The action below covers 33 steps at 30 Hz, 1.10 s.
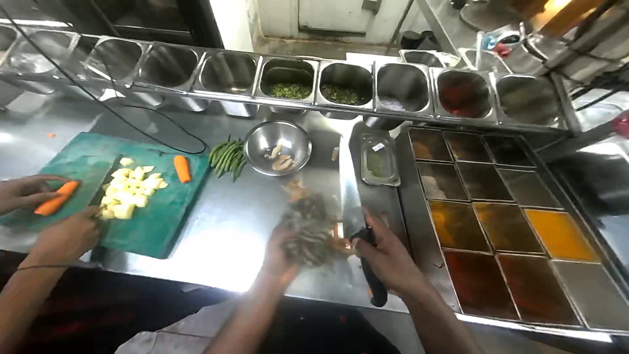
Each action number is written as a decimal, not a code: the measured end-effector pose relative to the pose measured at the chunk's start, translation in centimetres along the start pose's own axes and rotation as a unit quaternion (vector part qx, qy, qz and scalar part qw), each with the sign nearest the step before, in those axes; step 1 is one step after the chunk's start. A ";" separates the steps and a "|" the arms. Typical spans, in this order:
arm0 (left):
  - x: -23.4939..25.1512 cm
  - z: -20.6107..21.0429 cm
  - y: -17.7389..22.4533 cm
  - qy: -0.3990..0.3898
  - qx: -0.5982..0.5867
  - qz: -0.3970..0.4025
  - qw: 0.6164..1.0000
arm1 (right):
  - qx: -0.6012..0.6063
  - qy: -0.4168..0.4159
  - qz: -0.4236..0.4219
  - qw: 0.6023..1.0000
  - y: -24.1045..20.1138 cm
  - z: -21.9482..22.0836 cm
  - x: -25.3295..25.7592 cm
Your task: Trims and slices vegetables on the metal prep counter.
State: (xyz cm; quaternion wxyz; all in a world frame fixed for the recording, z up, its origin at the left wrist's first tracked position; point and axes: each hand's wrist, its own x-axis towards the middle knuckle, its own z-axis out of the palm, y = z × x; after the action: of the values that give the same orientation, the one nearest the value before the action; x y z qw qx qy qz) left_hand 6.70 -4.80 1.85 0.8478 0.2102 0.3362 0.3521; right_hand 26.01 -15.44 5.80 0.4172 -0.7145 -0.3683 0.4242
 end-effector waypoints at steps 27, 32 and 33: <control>-1.4 2.3 0.6 0.042 0.122 0.048 0.990 | -0.199 0.160 -0.217 0.942 -0.8 0.4 -1.5; -2.1 -4.4 4.8 0.269 0.041 0.211 0.939 | -0.080 -0.077 -0.126 0.986 -1.5 2.7 0.0; -2.6 -6.3 6.2 0.311 0.029 0.250 0.916 | -0.029 -0.143 -0.094 0.985 -1.4 3.7 0.8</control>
State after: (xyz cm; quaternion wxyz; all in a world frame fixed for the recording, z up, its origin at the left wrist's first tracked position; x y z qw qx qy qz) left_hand -2.02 -1.83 2.28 0.5783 0.1918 0.5293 0.5904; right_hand 22.65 -13.20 5.72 0.3773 -0.6201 -0.5022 0.4700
